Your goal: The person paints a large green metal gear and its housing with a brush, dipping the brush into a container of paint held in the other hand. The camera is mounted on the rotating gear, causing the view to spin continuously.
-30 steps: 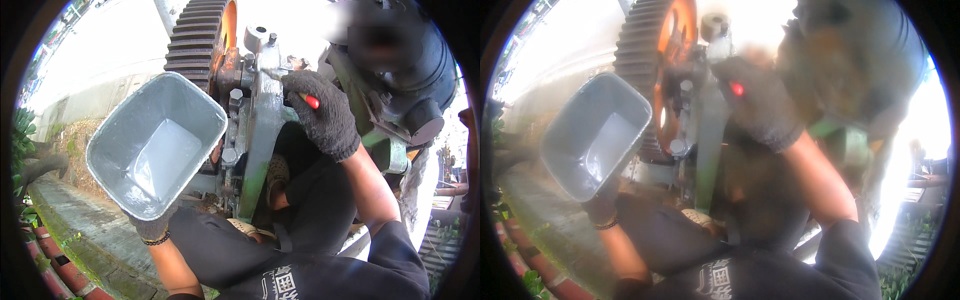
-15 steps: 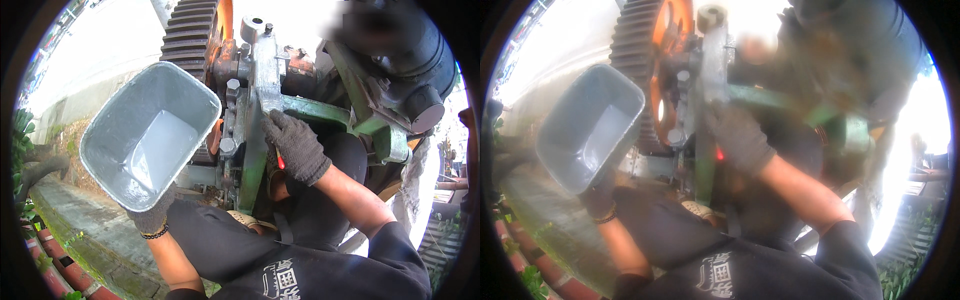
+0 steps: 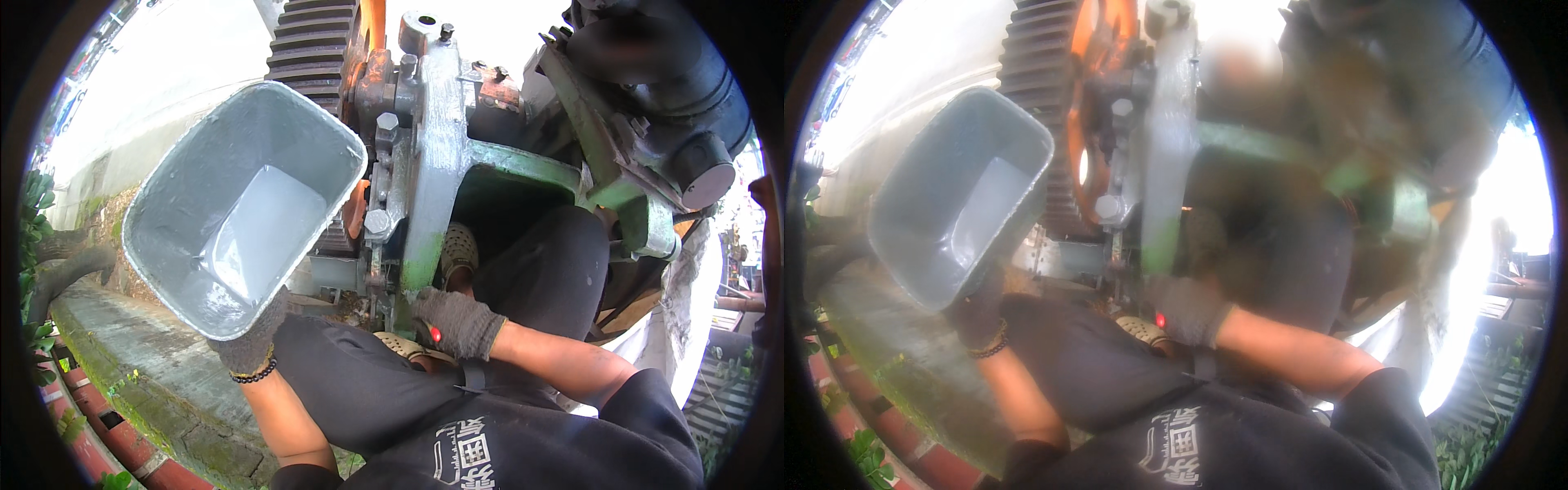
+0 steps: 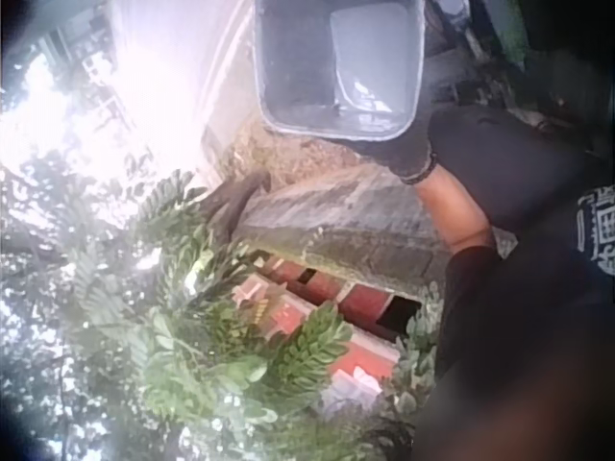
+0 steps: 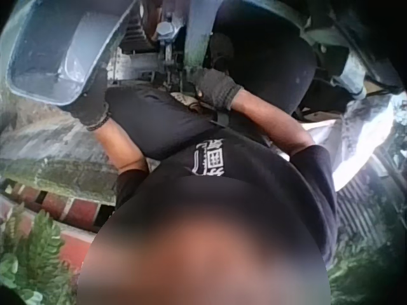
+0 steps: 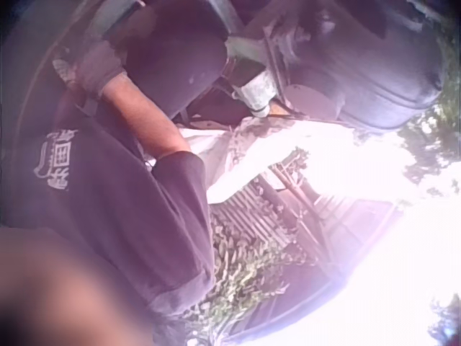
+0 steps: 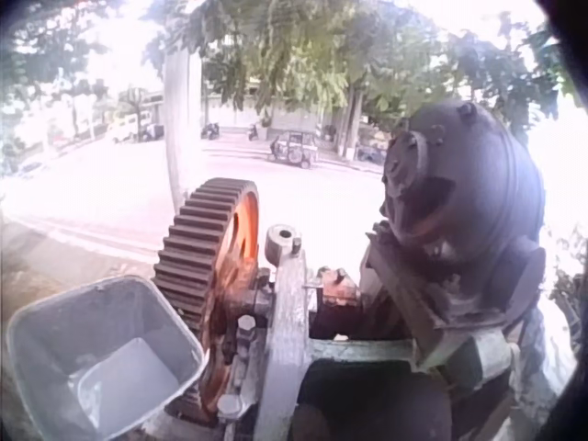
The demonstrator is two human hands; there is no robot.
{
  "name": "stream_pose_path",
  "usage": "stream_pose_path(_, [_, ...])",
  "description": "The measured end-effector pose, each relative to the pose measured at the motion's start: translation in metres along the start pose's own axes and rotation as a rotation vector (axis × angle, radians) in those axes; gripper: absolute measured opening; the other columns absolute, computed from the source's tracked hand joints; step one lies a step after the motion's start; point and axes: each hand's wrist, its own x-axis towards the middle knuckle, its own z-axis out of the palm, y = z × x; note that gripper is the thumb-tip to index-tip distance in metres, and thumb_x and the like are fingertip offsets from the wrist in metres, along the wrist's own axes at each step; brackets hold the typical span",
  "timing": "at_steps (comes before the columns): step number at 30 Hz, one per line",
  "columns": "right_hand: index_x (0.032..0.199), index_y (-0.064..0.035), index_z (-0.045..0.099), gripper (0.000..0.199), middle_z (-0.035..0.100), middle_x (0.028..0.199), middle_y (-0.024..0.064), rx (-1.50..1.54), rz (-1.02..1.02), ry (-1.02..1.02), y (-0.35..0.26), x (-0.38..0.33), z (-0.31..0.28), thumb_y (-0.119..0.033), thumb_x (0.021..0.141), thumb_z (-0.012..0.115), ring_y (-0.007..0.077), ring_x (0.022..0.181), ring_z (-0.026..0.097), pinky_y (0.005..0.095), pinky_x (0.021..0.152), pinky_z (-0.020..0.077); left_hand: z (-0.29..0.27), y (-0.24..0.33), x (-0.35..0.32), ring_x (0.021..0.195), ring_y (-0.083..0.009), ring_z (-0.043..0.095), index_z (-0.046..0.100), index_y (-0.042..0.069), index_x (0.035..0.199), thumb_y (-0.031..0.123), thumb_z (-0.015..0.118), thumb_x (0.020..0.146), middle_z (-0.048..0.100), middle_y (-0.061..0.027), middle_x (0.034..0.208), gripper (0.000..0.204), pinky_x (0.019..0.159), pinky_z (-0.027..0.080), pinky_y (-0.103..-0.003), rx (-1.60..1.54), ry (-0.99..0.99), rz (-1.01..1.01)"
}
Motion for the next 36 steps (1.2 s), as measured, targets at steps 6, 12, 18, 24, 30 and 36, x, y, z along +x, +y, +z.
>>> stream_pose_path(6, [0.123, -0.0014, 0.068, 0.037, 0.069, 0.117, 0.0205, -0.315, -0.157, 0.226, 0.008, 0.007, -0.097, -0.018, 0.090, 0.073, 0.0410, 0.107, 0.068, 0.0486, 0.093, 0.0580, -0.008, -0.004, 0.000, 0.128, -0.0216, 0.064, 0.051, -0.009, 0.149, 0.022, 0.072, 0.102, 0.062, -0.0146, 0.144, 0.060, 0.108, 0.055, -0.032, 0.331, -0.082, 0.173])
stream_pose_path(12, [0.126, -0.0066, 0.069, 0.040, 0.068, 0.119, 0.0188, -0.160, -0.019, 0.473, -0.016, -0.009, -0.138, -0.012, 0.086, 0.074, 0.0408, 0.099, 0.070, 0.0484, 0.083, 0.0580, 0.004, -0.012, -0.017, 0.138, -0.0312, 0.063, 0.055, 0.017, 0.156, 0.049, 0.083, 0.089, 0.063, -0.0102, 0.152, 0.079, 0.117, 0.051, -0.049, -0.020, -0.061, -0.088])
stream_pose_path(18, [0.115, -0.0068, 0.070, 0.030, 0.064, 0.113, 0.0169, -0.357, 0.026, 0.240, 0.002, 0.008, -0.017, -0.016, 0.086, 0.070, 0.0348, 0.100, 0.069, 0.0481, 0.082, 0.0581, 0.021, -0.020, -0.020, 0.133, -0.0264, 0.064, 0.056, 0.007, 0.150, 0.041, 0.077, 0.095, 0.064, -0.0111, 0.147, 0.068, 0.114, 0.052, -0.042, -0.029, -0.036, -0.020])
stream_pose_path(24, [0.110, -0.0059, 0.071, 0.027, 0.063, 0.112, 0.0192, -0.104, -0.024, -0.045, -0.004, 0.015, 0.004, -0.013, 0.085, 0.067, 0.0373, 0.106, 0.070, 0.0475, 0.086, 0.0604, -0.001, -0.001, 0.000, 0.124, -0.0176, 0.065, 0.053, -0.009, 0.144, 0.019, 0.058, 0.110, 0.063, -0.0148, 0.140, 0.045, 0.107, 0.055, -0.027, 0.003, -0.031, 0.026])
stream_pose_path(30, [0.113, -0.0033, 0.070, 0.035, 0.064, 0.113, 0.0200, -0.126, -0.078, 0.181, 0.033, 0.017, -0.048, -0.011, 0.080, 0.073, 0.0410, 0.103, 0.068, 0.0491, 0.085, 0.0588, 0.016, -0.018, -0.015, 0.132, -0.0221, 0.062, 0.046, 0.001, 0.154, 0.031, 0.060, 0.106, 0.061, -0.0142, 0.147, 0.059, 0.111, 0.054, -0.036, 0.002, -0.114, 0.009])
stream_pose_path(36, [0.117, -0.0059, 0.071, 0.035, 0.065, 0.109, 0.0186, -0.146, 0.005, 0.387, -0.018, 0.012, -0.143, -0.010, 0.083, 0.073, 0.0404, 0.096, 0.068, 0.0513, 0.081, 0.0570, 0.007, -0.019, -0.023, 0.140, -0.0301, 0.061, 0.052, 0.016, 0.158, 0.049, 0.084, 0.089, 0.061, -0.0099, 0.154, 0.083, 0.119, 0.049, -0.049, -0.036, -0.127, -0.146])
